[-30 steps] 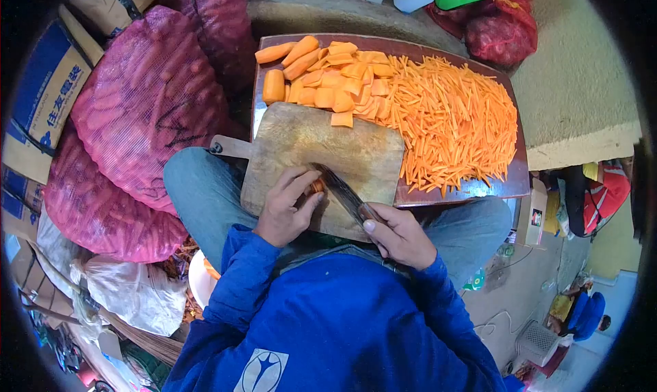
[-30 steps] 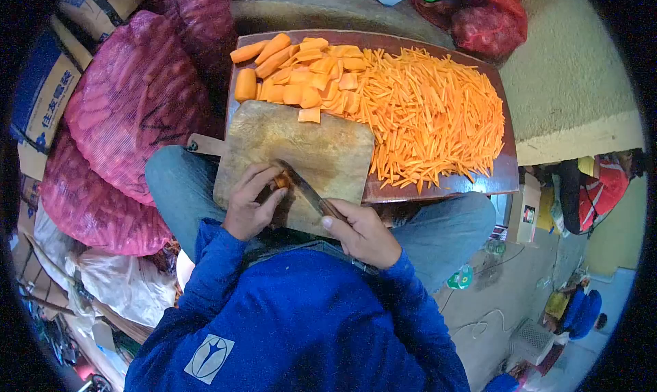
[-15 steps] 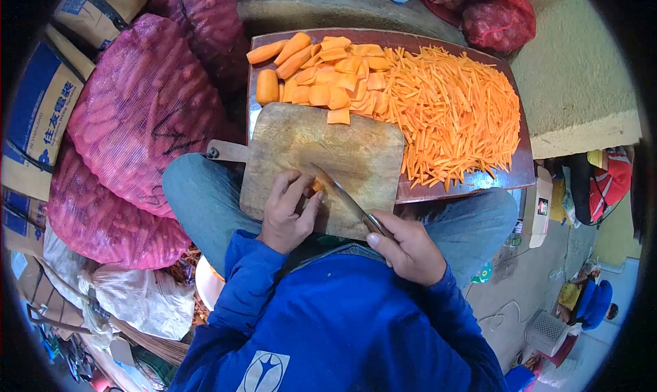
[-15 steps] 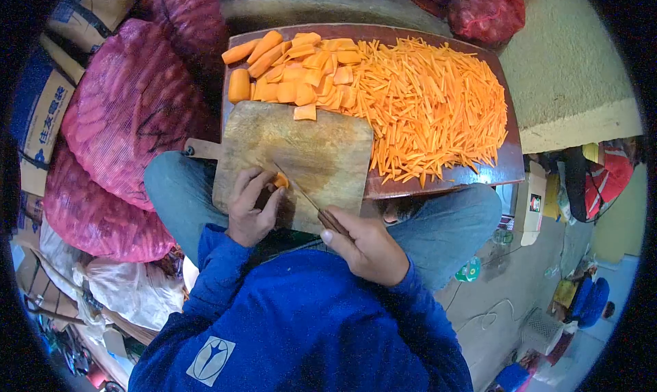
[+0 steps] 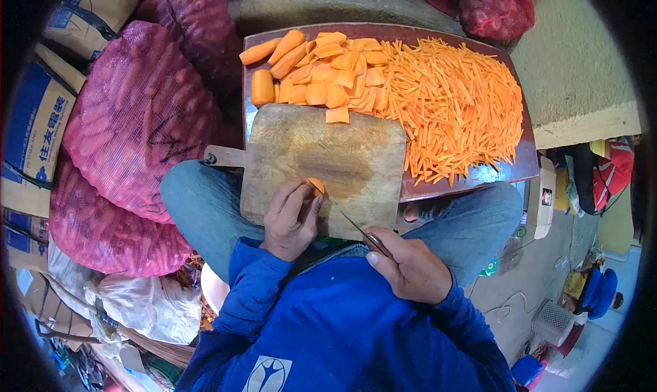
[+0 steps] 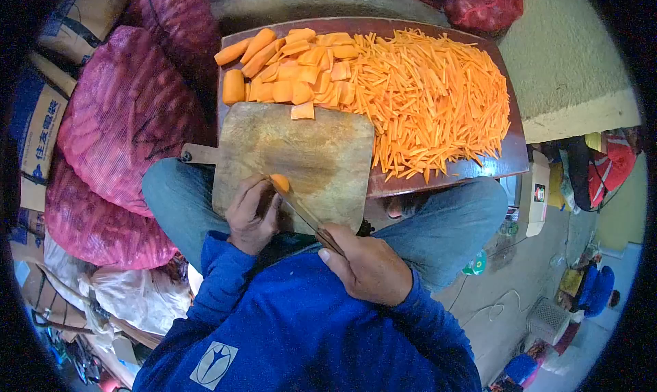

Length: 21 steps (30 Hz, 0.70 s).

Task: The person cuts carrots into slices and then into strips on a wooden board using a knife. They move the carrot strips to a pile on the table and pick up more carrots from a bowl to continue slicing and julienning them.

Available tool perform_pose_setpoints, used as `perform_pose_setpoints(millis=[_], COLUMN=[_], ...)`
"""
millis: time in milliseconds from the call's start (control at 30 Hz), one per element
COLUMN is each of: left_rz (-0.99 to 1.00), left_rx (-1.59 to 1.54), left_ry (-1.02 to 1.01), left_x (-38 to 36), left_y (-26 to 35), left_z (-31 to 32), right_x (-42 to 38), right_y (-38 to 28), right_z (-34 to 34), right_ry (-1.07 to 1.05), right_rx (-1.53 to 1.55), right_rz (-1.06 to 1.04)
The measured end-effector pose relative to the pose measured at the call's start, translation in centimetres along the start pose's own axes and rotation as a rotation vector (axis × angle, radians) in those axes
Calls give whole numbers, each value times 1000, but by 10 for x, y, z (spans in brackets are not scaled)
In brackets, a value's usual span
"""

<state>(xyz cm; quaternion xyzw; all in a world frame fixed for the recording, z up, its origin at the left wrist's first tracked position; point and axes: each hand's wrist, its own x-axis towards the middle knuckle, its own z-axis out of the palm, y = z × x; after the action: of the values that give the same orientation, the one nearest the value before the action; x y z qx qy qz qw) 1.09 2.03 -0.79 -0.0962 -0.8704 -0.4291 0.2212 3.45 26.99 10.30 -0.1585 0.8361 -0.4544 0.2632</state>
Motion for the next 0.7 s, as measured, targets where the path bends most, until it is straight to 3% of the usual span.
perform_pose_setpoints(millis=[233,300,433,500,700], left_rz=[28,35,14,-1,-103], left_rx=[13,22,2,-4,-45], left_ry=[44,46,41,37,10], left_x=[-3,-2,1,3,3], left_y=[-3,-2,1,3,7], left_z=[4,4,1,-1,-3], right_x=[35,47,51,46,22], right_y=[4,5,10,10,1], right_z=[14,13,9,8,2], right_ry=[38,-75,-49,9,111], right_rx=[-150,-250,-208,-101,18], right_rz=[-60,24,-24,-144,-154])
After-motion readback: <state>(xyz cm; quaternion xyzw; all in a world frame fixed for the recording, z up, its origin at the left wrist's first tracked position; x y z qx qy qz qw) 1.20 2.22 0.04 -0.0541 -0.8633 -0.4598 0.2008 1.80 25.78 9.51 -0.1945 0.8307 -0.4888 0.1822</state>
